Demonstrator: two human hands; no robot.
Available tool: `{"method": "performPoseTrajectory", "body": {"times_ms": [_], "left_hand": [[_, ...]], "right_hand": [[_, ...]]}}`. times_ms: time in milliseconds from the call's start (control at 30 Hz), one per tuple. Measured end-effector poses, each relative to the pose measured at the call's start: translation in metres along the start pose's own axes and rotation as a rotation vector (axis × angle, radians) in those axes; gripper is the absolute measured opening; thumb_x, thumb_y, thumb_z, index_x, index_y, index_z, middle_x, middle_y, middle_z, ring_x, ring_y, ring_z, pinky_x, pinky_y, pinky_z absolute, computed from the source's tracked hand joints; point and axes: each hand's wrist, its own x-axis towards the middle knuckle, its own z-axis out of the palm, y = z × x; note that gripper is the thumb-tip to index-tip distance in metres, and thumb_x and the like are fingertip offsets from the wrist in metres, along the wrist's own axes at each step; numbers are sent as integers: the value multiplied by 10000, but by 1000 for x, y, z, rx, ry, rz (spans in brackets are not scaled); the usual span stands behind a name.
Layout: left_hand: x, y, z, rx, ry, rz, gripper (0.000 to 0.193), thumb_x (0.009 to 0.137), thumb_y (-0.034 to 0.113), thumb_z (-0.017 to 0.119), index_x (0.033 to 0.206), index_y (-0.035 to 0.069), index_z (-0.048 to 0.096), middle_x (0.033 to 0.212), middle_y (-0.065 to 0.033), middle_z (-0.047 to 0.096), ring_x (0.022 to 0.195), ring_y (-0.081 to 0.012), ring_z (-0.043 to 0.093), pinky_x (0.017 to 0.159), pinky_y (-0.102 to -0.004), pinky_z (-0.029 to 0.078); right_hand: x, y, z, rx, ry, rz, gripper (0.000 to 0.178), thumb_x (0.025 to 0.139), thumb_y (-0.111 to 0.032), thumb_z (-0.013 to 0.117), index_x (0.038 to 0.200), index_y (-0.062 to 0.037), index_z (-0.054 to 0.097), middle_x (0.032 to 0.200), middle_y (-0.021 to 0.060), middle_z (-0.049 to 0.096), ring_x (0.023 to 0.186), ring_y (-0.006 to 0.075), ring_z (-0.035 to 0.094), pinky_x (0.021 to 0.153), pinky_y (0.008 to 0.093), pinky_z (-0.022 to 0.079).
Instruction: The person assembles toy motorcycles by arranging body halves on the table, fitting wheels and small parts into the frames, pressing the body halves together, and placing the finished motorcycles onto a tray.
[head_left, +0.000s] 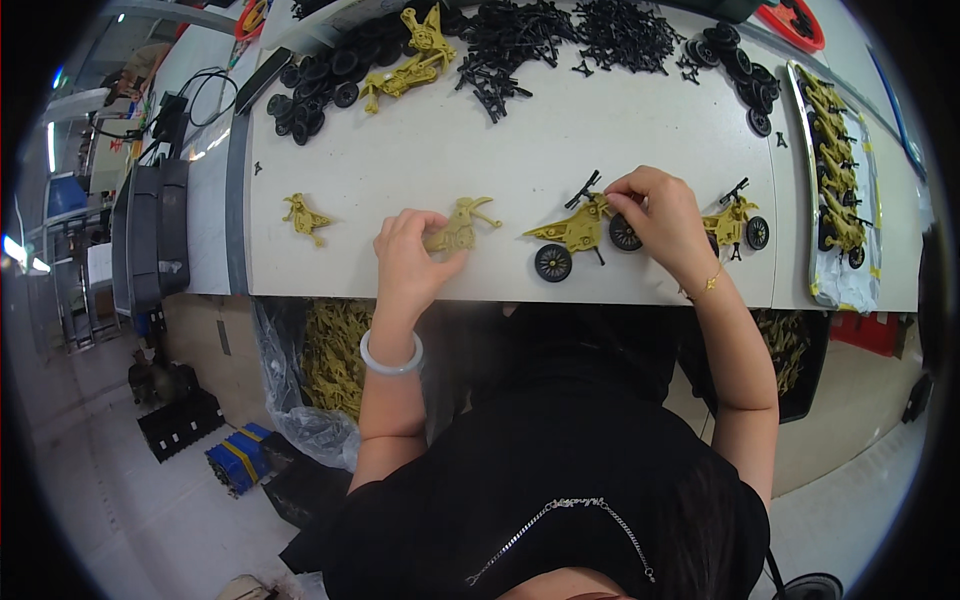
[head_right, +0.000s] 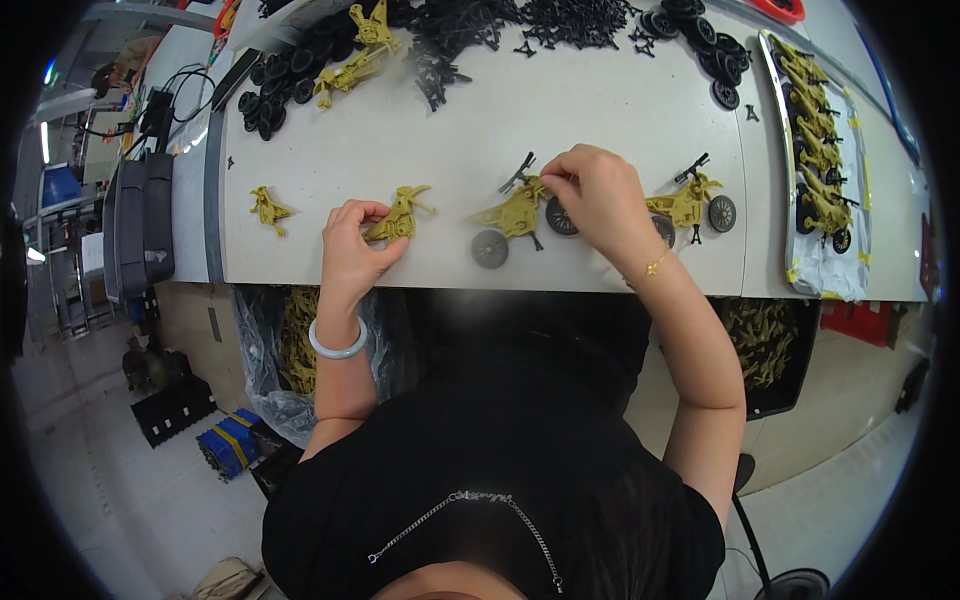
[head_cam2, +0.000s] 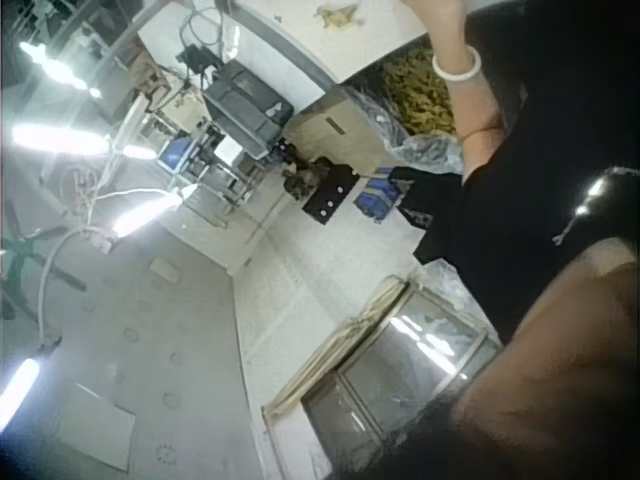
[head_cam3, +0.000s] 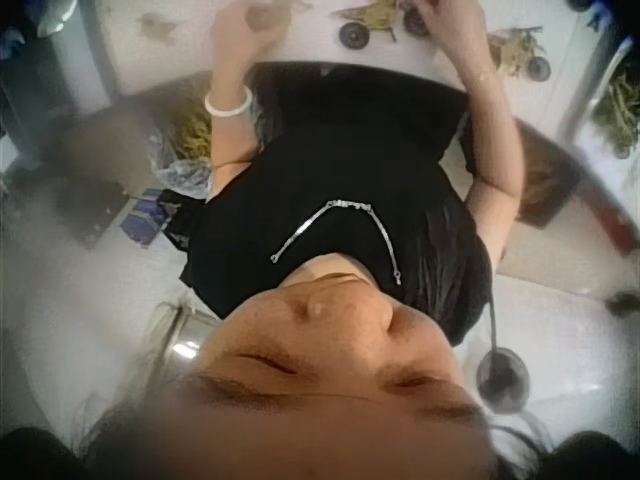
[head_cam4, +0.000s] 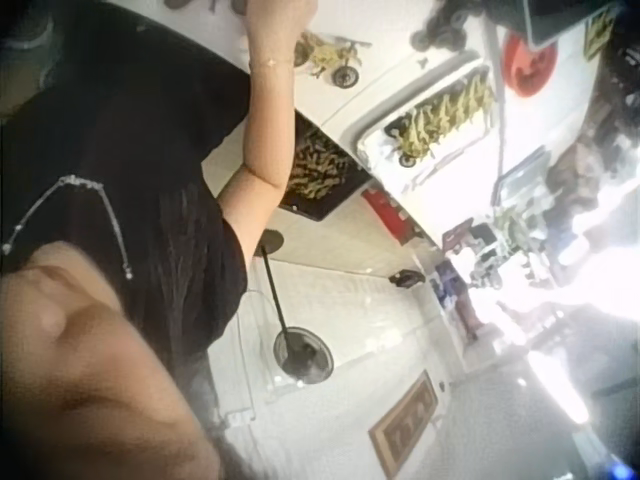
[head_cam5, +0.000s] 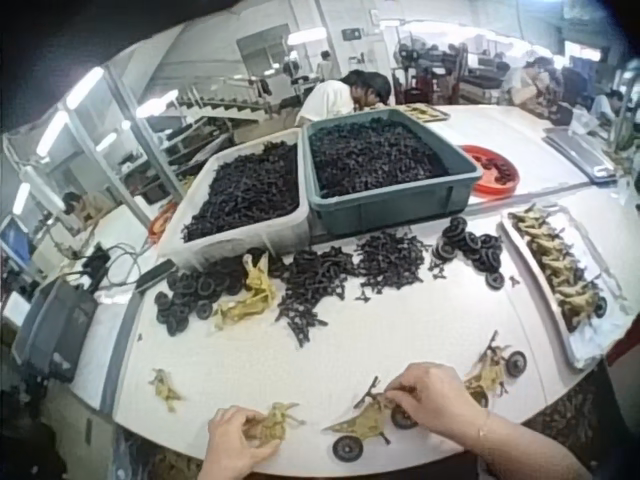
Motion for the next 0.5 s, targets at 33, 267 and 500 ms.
{"method": "performPoseTrajectory", "body": {"times_ms": [33,267,500], "left_hand": [[0,2,1,53,15,36,329,616,95,761,902,10,625,916,-98,609,897,-256,561,808,-352,464],[-7,61,18,-160,-10,283,365,602,105,752,920,33,588,921,-87,579,910,-276,540,820,-367,426],[-7,85,54,-112,10,397,422,604,170,793,956,99,570,954,-35,550,911,-230,506,860,-386,337]], "right_hand": [[-5,-1,5,28,-2,23,92,791,-95,663,829,-20,700,782,120,648,696,260,623,665,339,493],[-28,-2,23,218,298,-117,112,795,-37,651,906,-16,650,798,95,619,723,239,586,649,333,473],[-87,2,41,51,447,-321,199,638,0,673,810,-73,605,728,61,547,647,233,508,591,326,406]]}}
